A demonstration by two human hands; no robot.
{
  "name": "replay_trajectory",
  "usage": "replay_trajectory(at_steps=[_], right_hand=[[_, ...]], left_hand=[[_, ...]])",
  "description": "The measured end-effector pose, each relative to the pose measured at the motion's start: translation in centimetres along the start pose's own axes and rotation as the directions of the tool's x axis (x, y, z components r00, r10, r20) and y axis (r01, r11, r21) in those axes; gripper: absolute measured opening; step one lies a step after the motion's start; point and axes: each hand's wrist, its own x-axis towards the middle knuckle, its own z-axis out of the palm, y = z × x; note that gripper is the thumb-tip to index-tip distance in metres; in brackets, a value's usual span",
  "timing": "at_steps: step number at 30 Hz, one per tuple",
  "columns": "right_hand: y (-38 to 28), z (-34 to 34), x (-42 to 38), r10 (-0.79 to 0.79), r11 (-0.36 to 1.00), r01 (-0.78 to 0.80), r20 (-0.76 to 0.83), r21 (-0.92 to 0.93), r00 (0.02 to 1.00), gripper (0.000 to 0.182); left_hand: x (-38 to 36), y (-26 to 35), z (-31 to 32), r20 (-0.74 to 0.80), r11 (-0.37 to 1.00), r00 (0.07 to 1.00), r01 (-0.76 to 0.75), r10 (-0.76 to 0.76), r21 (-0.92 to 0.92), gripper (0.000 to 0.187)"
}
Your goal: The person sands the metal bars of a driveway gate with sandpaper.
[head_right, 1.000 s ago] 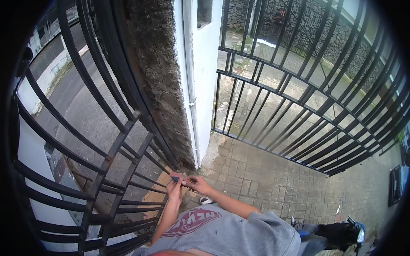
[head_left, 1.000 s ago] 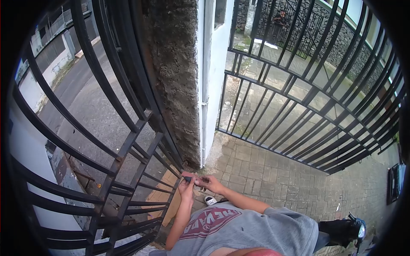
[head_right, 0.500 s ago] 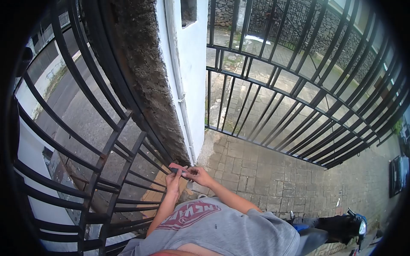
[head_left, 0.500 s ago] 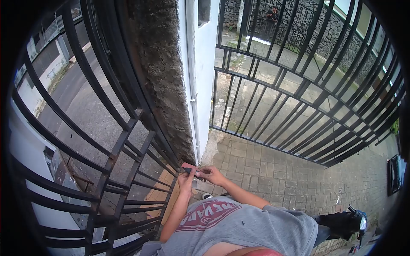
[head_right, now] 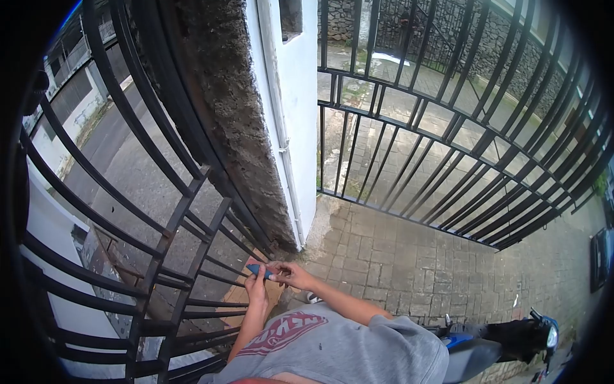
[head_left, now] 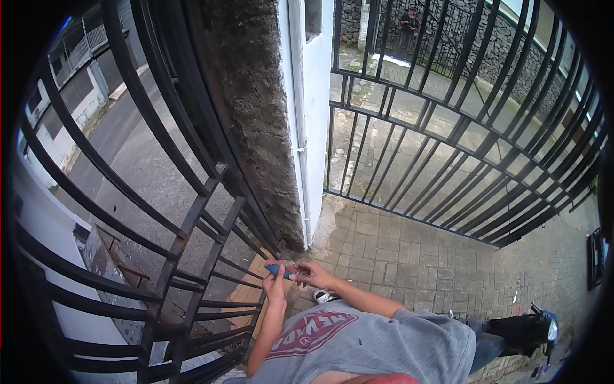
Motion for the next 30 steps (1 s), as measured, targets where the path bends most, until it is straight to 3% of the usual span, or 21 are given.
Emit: replay_trajectory(at_steps=[7, 14, 18, 21, 24, 27, 30], right_hand=[[0.9, 1.3, -0.2, 0.040, 0.999, -0.039, -0.088, 0.019, 0.995, 0.033], [2.4, 1.8, -1.3, 0.045, 0.999, -0.042, -0.118, 0.025, 0.992, 0.037], [1.6, 1.6, -2.1, 0.124, 0.988, -0.131, -0.089, -0.078, 0.988, 0.042], [2.7, 1.8, -1.8, -0.045, 0.985, 0.028, -0.095, -0.169, 0.994, 0.046], [3.0, 1.8, -1.8, -0.098, 0.984, 0.080, -0.114, -0.157, 0.989, 0.048], [2.7, 1.1, -1.4, 0.039, 0.996, -0.049, -0.121, -0.080, 0.992, 0.049], [2.0, -0.3, -1.2, 0.053, 0.983, -0.071, -0.110, -0.168, 0.993, 0.047]], left_hand=[[-0.6, -2.0, -2.6, 0.090, 0.990, 0.996, 0.023, -0.010, -0.142, 0.045], [-1.0, -0.6, -1.7, 0.165, 0.983, 0.979, 0.143, -0.122, -0.116, 0.048], [-1.4, 0.0, -0.4, 0.073, 0.995, 0.992, 0.105, -0.104, -0.002, 0.049], [-1.1, -0.1, -0.2, 0.042, 0.994, 0.994, 0.104, -0.105, 0.019, 0.043], [-1.0, -0.1, 0.0, 0.030, 0.994, 0.995, 0.095, -0.096, 0.048, 0.037], [-0.8, -0.5, 0.7, 0.023, 0.998, 1.000, 0.010, -0.011, 0.064, 0.037], [-0.8, -0.6, 1.2, 0.001, 0.996, 0.998, 0.067, -0.067, 0.067, 0.040]])
